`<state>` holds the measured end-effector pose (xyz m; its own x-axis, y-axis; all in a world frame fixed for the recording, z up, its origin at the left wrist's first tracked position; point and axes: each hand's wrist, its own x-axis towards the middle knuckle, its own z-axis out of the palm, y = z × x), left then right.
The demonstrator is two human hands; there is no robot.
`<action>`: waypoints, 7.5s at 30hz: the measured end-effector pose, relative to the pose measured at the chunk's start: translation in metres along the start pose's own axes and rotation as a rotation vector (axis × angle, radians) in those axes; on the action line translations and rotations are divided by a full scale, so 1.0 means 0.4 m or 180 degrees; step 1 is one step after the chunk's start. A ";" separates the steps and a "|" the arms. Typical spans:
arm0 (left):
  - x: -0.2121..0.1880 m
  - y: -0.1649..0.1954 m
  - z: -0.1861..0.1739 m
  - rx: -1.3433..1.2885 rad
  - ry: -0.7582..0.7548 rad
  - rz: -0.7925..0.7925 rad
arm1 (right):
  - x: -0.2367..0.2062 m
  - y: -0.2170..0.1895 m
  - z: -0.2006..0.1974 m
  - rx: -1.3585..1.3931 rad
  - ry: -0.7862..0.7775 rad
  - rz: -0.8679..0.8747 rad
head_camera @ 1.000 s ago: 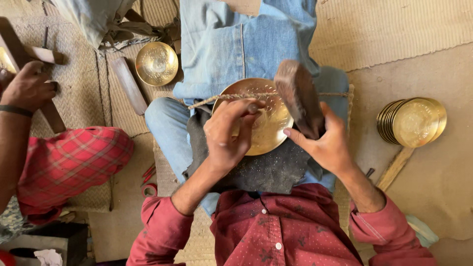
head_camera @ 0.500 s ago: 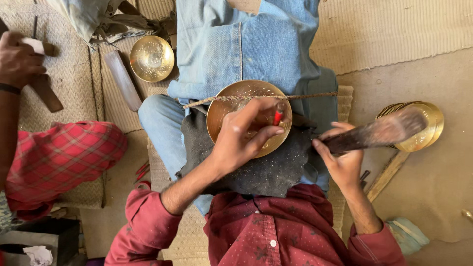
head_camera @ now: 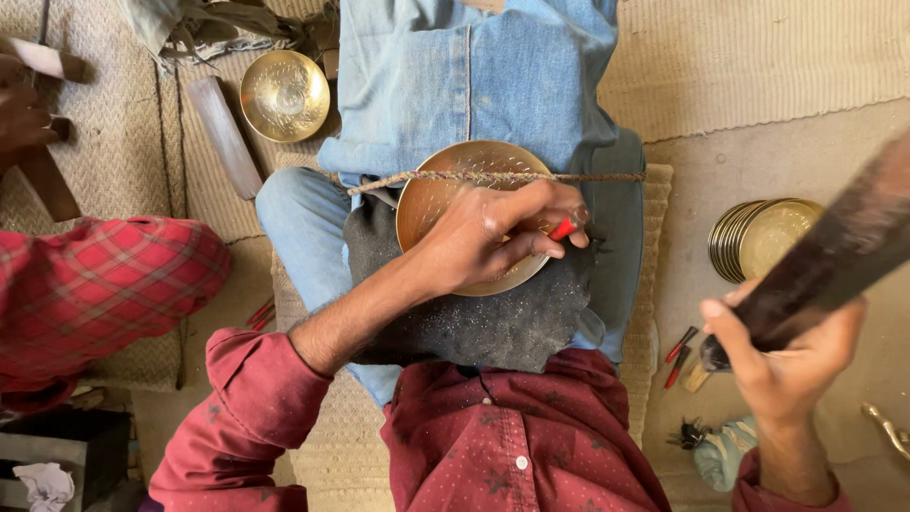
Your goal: The person sits cross-legged on the floor with a brass bowl on their lap and hammers a red-handled punch against the bowl's surface to stamp a decorative pattern, repositioning the punch repeatedly across the bowl. Stacks of finished brass bowls sit nearby, and another person hammers a similar bowl beside them.
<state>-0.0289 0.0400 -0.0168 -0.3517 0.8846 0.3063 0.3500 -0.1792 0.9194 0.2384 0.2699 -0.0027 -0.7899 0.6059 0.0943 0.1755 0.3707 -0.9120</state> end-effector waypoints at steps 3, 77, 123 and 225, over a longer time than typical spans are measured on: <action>-0.004 -0.003 0.000 -0.0272 -0.0150 0.0172 | 0.010 0.003 -0.035 -0.0004 -0.0097 -0.0010; 0.016 -0.002 -0.009 -0.0079 -0.0254 0.0048 | 0.097 0.058 -0.190 -0.2253 -0.0861 -0.0066; 0.019 -0.006 -0.010 -0.0338 -0.0311 -0.0031 | 0.197 -0.140 -0.077 -0.2506 -0.1483 -0.1489; -0.346 0.369 -0.073 0.0471 0.0824 -0.0469 | 0.026 0.085 0.202 0.0556 0.0195 -0.0176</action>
<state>0.0463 -0.1214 0.0838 -0.6101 0.7542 0.2427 0.3947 0.0237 0.9185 0.1887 0.2318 -0.0651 -0.7573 0.6317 0.1656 0.0239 0.2802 -0.9596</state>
